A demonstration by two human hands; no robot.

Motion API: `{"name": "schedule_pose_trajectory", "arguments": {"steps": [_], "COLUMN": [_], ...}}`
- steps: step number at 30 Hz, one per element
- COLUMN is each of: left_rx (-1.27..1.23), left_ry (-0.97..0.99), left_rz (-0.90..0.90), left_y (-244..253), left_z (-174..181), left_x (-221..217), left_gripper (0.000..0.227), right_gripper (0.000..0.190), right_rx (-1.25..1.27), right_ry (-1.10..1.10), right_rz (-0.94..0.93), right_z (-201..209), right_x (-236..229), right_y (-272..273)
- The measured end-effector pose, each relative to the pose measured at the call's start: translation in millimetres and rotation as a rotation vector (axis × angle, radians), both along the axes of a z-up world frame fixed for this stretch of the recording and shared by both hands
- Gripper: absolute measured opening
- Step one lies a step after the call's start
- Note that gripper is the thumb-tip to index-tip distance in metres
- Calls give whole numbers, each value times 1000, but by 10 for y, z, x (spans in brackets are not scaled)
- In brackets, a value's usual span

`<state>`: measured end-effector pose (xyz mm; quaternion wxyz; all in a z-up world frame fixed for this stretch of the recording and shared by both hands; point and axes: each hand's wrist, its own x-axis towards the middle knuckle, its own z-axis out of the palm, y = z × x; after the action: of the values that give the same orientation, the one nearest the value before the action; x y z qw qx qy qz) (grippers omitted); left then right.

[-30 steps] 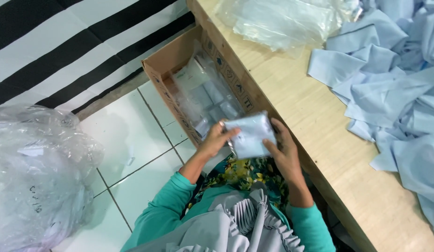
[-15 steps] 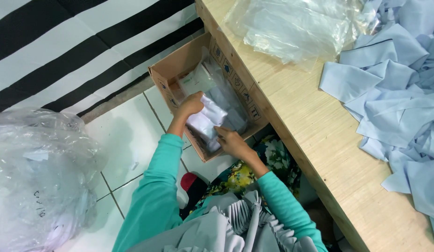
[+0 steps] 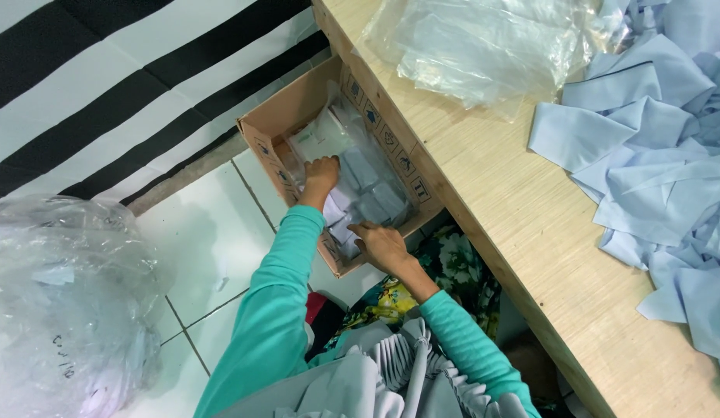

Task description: The person picks up strips of white fabric from a large pile, folds them into small rectangular shapes by hand, and places the folded pieces into plastic bags.

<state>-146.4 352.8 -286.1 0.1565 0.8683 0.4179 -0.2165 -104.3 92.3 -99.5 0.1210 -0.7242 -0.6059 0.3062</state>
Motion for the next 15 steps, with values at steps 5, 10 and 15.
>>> {"name": "schedule_pose_trajectory", "arguments": {"steps": [5,10,15], "left_rx": [39,-129,-311], "left_ry": [-17,57,257], "left_rz": [8,-7,3], "left_y": [-352,-324,-310], "left_z": [1133,356,22], "left_x": [90,61,7], "left_gripper": [49,52,50], "right_gripper": [32,25,27], "right_rx": [130,331,400], "right_ry": [-63,-220,-65], "right_rz": [-14,-54,-169], "right_z": [-295,-506,-226], "right_x": [13,170,350], "right_y": [-46,-206,-428]}}
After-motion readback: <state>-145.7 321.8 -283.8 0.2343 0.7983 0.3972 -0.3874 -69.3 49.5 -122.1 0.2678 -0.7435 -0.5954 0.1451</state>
